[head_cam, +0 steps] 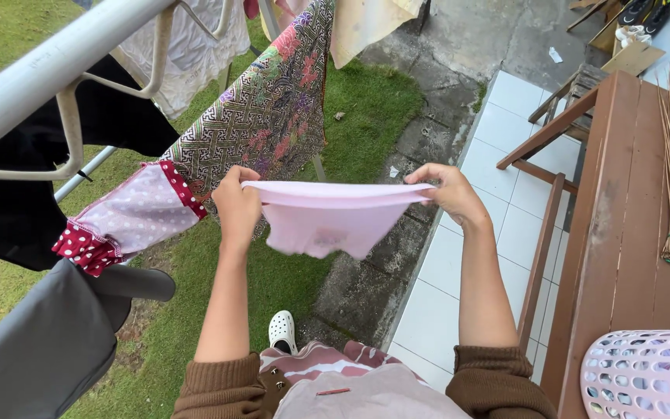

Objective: Hang various small clothing items and underwear on a drying rack.

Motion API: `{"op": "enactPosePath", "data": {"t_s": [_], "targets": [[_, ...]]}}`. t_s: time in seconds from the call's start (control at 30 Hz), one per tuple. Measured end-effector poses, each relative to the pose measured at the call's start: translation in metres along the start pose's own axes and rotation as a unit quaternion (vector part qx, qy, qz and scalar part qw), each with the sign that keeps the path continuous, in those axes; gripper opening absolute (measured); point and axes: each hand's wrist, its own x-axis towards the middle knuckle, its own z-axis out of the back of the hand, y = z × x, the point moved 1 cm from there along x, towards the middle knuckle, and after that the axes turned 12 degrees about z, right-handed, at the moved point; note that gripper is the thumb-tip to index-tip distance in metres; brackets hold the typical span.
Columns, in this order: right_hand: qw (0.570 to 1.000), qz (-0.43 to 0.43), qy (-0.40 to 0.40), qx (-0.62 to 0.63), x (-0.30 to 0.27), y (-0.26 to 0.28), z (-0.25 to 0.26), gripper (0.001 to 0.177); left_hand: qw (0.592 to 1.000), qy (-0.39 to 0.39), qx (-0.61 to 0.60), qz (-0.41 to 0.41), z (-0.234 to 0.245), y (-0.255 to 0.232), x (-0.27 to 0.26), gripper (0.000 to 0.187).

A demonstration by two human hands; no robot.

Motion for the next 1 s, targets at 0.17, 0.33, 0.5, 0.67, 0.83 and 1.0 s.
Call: {"op": "enactPosePath", "data": {"t_s": [0.17, 0.33, 0.5, 0.67, 0.83, 1.0], "targets": [[0.987, 0.135, -0.005, 0.092, -0.001, 0.031, -0.007, 0.029, 0.999, 0.029, -0.003, -0.045, 0.030, -0.029, -0.008, 0.033], [0.902, 0.362, -0.081, -0.219, 0.012, 0.050, -0.038, 0.059, 0.984, 0.051, 0.034, -0.166, 0.060, -0.064, -0.029, 0.043], [0.906, 0.290, -0.199, -0.235, 0.048, 0.053, -0.081, 0.012, 0.956, -0.095, 0.131, -0.246, 0.061, -0.031, -0.011, 0.019], [0.979, 0.117, -0.108, 0.125, 0.080, 0.069, -0.131, 0.017, 0.965, -0.159, 0.170, -0.119, 0.080, -0.049, -0.014, 0.016], [0.919, 0.121, -0.058, 0.371, 0.102, 0.117, -0.162, 0.017, 0.992, -0.047, -0.103, -0.062, 0.082, -0.037, 0.012, 0.050], [0.798, 0.269, 0.028, 0.539, 0.146, 0.140, -0.192, 0.033, 0.915, 0.064, -0.387, -0.098, 0.081, -0.002, 0.070, 0.034]]}}
